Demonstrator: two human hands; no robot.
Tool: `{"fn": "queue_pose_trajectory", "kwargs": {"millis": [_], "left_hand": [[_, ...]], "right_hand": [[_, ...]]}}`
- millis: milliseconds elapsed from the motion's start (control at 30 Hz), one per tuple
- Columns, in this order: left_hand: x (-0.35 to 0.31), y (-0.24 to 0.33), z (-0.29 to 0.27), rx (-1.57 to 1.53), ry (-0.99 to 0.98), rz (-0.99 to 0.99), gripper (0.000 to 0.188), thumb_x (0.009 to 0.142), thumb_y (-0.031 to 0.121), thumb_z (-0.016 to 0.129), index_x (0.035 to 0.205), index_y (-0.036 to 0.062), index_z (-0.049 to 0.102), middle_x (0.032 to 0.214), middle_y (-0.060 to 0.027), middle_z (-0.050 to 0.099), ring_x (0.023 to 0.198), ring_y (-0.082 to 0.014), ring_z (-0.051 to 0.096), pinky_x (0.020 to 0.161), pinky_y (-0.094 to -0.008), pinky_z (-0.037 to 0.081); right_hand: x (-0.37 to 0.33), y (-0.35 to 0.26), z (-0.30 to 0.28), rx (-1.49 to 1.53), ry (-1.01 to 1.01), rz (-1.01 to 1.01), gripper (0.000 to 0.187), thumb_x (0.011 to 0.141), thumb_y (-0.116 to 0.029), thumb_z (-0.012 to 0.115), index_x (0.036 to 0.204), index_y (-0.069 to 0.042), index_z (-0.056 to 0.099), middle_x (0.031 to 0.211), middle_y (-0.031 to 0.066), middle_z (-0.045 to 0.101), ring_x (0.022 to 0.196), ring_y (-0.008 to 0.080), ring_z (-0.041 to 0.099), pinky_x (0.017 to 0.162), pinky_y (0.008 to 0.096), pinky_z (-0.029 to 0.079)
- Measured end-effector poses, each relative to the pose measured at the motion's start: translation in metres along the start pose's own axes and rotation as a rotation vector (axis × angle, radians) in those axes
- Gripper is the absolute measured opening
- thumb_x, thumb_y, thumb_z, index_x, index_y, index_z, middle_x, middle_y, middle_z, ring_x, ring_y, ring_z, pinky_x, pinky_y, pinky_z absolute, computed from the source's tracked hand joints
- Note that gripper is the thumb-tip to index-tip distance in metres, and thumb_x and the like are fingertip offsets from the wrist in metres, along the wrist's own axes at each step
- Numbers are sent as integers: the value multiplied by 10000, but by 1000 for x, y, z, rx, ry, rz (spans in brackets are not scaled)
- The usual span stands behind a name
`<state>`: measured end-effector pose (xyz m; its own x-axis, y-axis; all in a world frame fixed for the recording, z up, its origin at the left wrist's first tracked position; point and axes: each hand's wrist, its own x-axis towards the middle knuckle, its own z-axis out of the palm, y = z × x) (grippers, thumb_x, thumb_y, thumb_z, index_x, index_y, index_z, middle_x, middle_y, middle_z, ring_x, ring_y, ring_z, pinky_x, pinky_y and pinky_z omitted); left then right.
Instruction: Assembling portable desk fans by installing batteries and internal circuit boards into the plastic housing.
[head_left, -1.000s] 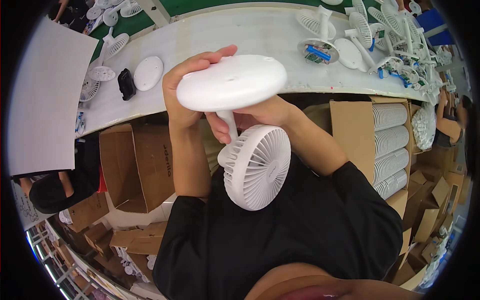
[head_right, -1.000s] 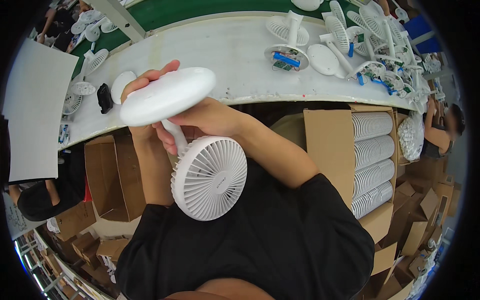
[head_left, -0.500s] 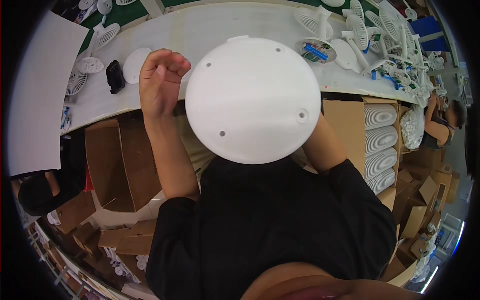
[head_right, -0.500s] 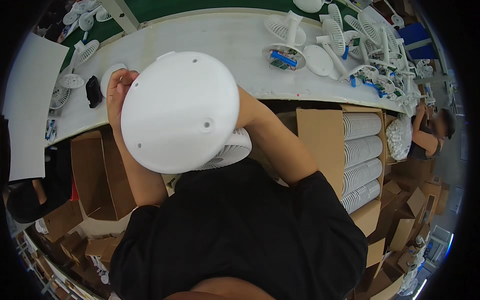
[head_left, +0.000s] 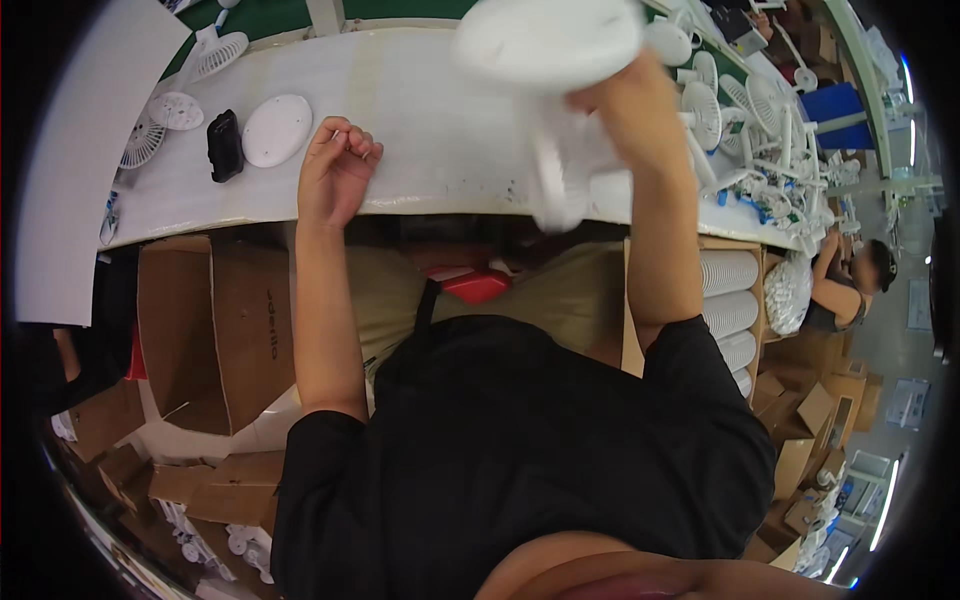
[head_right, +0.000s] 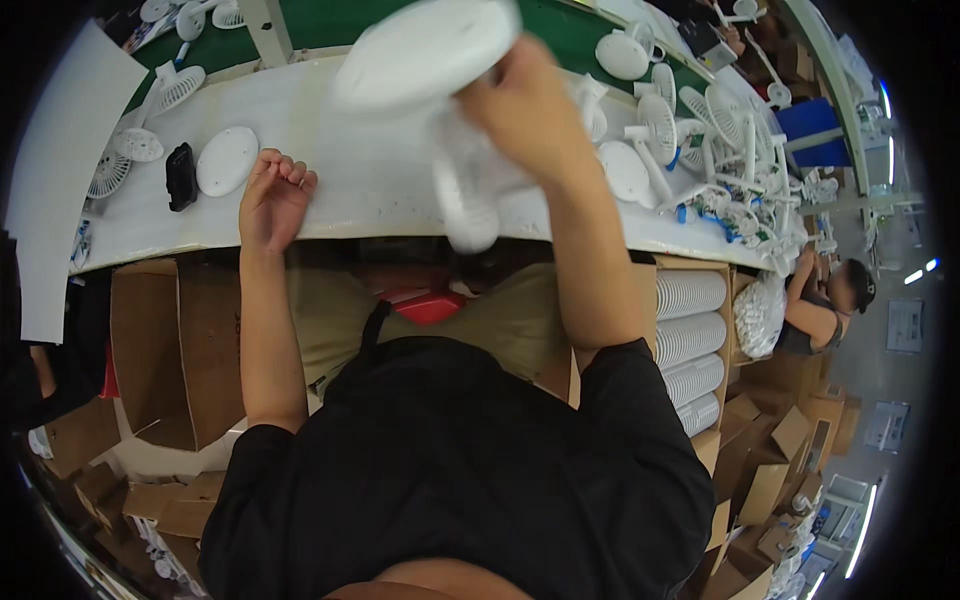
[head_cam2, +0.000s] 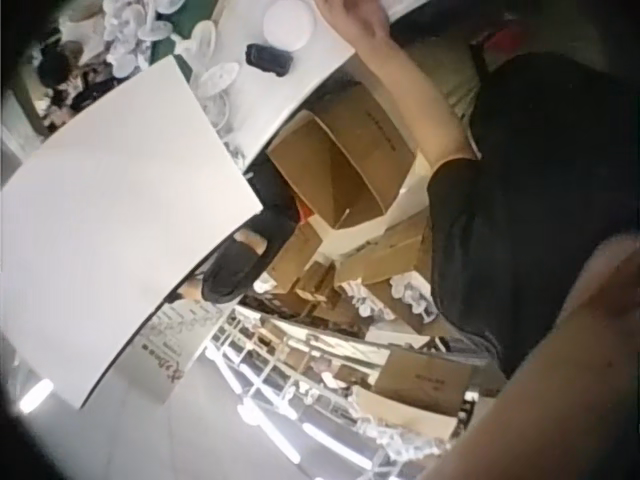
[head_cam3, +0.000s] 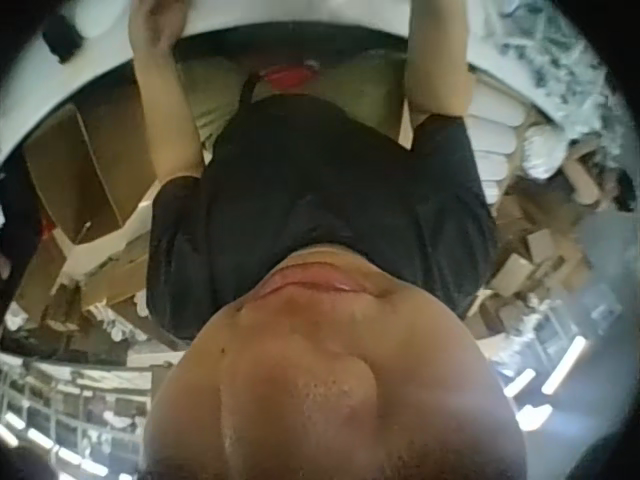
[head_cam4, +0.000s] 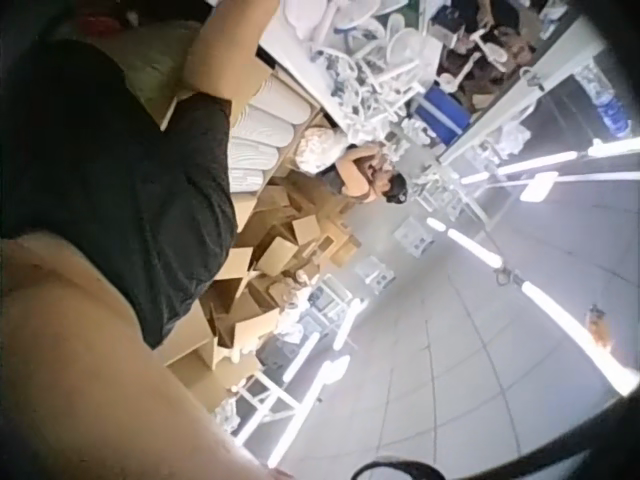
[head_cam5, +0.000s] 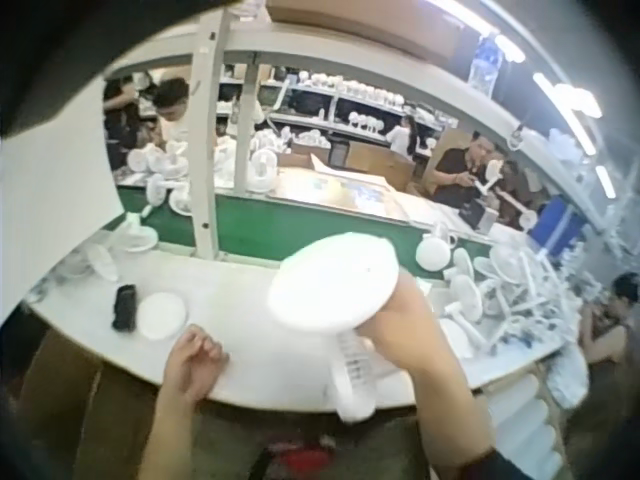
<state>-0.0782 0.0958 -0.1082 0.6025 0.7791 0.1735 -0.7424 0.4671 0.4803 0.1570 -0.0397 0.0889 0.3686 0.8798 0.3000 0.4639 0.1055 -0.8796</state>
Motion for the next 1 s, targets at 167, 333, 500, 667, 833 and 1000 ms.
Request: {"fn": "queue_pose_trajectory", "kwargs": {"millis": [167, 333, 500, 667, 833, 1000], "left_hand": [[3, -1, -1, -83, -33, 26, 78, 936, 64, 545, 1005, 75, 580, 832, -68, 582, 800, -173, 536, 849, -335, 449], [6, -3, 0, -151, 4, 67, 89, 937, 74, 521, 1004, 75, 580, 827, -67, 580, 793, -176, 528, 836, -335, 438], [-3, -1, 0, -132, 70, 102, 99, 925, 61, 517, 996, 70, 586, 792, -40, 537, 772, -160, 480, 815, -324, 415], [7, 2, 6, -54, 12, 150, 114, 933, 109, 514, 1005, 62, 590, 853, -70, 577, 822, -183, 514, 845, -331, 419], [38, 9, 54, 780, 350, 302, 227, 943, 156, 497, 1116, 41, 589, 1019, -127, 621, 945, -220, 556, 904, -345, 421], [68, -2, 60, 1010, 121, -52, 360, 947, 193, 492, 1261, 26, 549, 1218, -166, 597, 1103, -249, 545, 977, -351, 412]], "right_hand": [[59, -60, -1, -961, 257, 287, 344, 759, -30, 638, 1101, 8, 633, 1105, 155, 616, 896, 250, 587, 713, 316, 491], [48, 96, 92, -1169, -253, -362, 160, 846, -137, 585, 913, 5, 614, 805, 160, 696, 632, 370, 656, 583, 468, 528], [89, 56, 77, -1020, -126, -320, 187, 864, -138, 577, 1010, -21, 575, 789, 171, 690, 644, 371, 661, 601, 476, 532], [50, 105, 105, -1075, -226, -453, 188, 858, -131, 572, 1020, -36, 584, 770, 164, 695, 634, 355, 665, 602, 437, 530], [42, 89, 113, -1014, -324, -325, 193, 862, -135, 560, 1027, -40, 590, 787, 159, 698, 647, 348, 665, 610, 437, 525], [39, 87, 114, -1000, -266, -315, 196, 851, -121, 559, 1022, -37, 602, 821, 156, 703, 684, 335, 674, 617, 436, 524]]}}
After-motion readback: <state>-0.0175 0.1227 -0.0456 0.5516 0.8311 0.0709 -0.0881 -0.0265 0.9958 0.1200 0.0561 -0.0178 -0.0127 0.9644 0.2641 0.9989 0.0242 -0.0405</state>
